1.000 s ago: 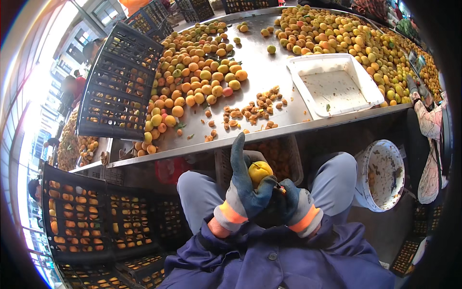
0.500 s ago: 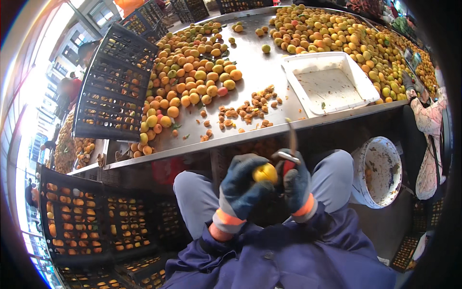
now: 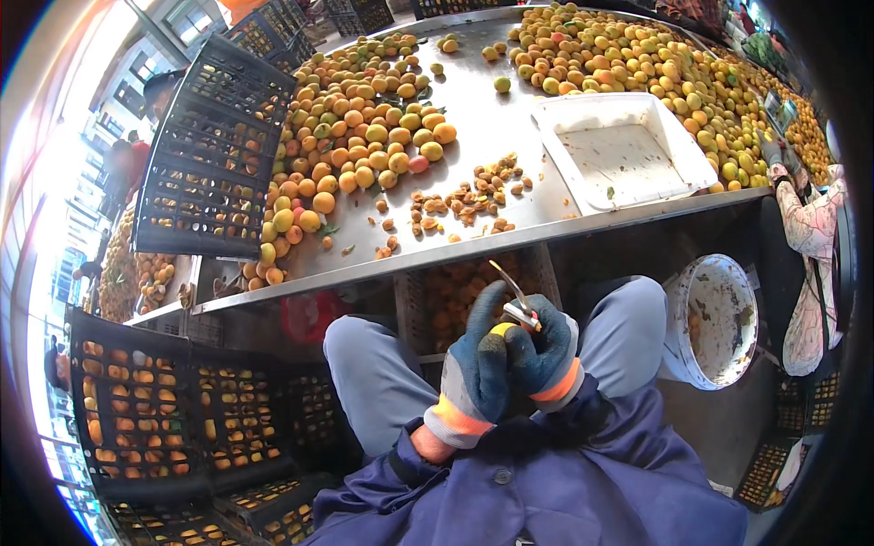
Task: Pitting and slicing apricots using a small paring knife.
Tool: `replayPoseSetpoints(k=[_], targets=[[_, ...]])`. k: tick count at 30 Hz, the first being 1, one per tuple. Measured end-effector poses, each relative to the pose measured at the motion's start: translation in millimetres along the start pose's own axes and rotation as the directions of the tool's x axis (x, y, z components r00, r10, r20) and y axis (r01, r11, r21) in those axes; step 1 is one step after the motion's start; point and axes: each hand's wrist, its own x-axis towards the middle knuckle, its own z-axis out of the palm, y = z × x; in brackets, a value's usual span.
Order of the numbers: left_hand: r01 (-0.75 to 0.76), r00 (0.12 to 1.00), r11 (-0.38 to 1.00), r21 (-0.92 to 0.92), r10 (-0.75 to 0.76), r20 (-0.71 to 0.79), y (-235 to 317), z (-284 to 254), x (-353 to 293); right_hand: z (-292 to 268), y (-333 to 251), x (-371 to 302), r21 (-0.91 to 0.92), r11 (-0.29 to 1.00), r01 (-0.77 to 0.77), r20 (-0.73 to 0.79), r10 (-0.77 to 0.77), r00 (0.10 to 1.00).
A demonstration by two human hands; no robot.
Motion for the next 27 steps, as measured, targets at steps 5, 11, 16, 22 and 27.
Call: replayPoseSetpoints(k=[5,11,16,22,27], targets=[[-0.196,0.974,0.955,0.221,0.215,-0.066,-22,6,3,7,-6,14,0.014,0.99,0.139,0.074,-0.14,0.987],[0.04,0.999,0.985,-0.167,-0.036,0.03,-17,7,13,-2,6,20,-0.275,0.881,0.385,0.17,-0.35,0.921],[0.423,0.901,0.379,-0.823,-0.272,0.337,-30,-1,17,-1,13,26,-0.281,0.847,0.452,0.295,-0.372,0.88],[0.417,0.895,0.112,-0.902,-0.223,0.386,-40,0,16,-1,16,29,-0.329,0.743,0.583,0.33,-0.488,0.808],[0.459,0.877,0.221,-0.86,-0.267,0.399,-62,-7,13,-4,23,32,-0.274,0.71,0.649,0.44,-0.508,0.741]])
